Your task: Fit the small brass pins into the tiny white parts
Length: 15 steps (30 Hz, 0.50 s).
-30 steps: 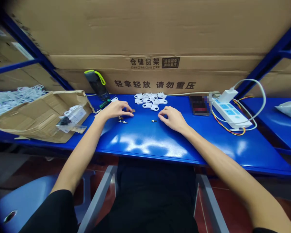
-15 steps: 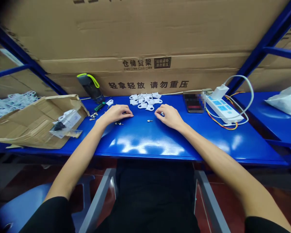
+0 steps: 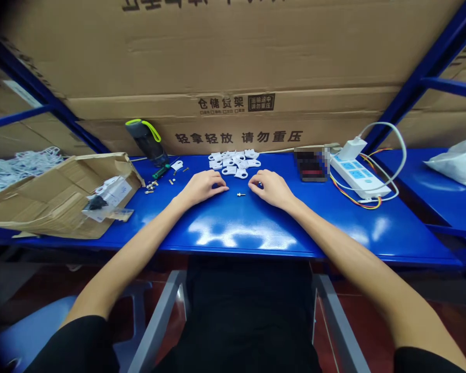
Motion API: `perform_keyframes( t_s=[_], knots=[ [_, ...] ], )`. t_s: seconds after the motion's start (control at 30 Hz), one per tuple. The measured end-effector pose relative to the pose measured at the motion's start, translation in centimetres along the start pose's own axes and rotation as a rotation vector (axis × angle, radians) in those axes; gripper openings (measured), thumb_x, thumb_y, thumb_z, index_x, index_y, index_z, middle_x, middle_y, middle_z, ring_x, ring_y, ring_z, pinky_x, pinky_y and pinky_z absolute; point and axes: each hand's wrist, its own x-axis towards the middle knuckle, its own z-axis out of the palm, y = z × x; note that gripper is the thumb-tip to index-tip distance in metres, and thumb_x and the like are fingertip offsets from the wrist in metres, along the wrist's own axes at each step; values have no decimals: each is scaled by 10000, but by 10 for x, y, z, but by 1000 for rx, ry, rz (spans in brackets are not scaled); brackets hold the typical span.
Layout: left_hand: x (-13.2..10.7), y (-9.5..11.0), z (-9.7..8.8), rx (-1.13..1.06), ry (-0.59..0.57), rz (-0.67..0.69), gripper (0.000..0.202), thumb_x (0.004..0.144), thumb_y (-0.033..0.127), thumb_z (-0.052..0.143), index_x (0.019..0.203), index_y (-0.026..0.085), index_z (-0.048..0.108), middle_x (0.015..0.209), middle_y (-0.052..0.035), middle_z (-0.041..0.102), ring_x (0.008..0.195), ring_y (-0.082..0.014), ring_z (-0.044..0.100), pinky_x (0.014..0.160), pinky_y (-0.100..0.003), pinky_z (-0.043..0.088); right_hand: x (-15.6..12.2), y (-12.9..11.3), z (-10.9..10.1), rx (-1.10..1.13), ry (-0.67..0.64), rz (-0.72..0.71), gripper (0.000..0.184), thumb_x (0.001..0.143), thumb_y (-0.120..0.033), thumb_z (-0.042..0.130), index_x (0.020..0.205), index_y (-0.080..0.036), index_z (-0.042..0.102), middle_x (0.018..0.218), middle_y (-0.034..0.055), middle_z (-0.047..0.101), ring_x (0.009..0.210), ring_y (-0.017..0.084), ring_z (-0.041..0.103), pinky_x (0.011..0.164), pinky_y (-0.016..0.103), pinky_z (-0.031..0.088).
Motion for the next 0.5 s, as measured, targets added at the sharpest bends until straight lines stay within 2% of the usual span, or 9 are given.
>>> perform_keyframes(
  t_s=[0.27, 0.5],
  knots=[
    [-1, -5, 8, -57, -7, 43, 292, 1098, 350, 540, 1103, 232, 808, 1050, -67, 773, 1005, -222, 677, 847, -317, 500, 0, 0, 1, 8, -1, 0, 211, 1006, -297, 594, 960, -225, 787, 984, 78, 768, 939, 261, 671, 825, 375, 461],
    [-3, -15, 4, -60, -11, 59, 228, 1065, 326, 619, 1116, 250, 828, 1115, -46, 799, 1022, -218, 691, 856, -318, 494, 0, 2, 0, 14, 9, 2, 203, 1002, -300, 607, 953, -222, 789, 972, 74, 766, 916, 254, 667, 820, 373, 456]
  ],
)
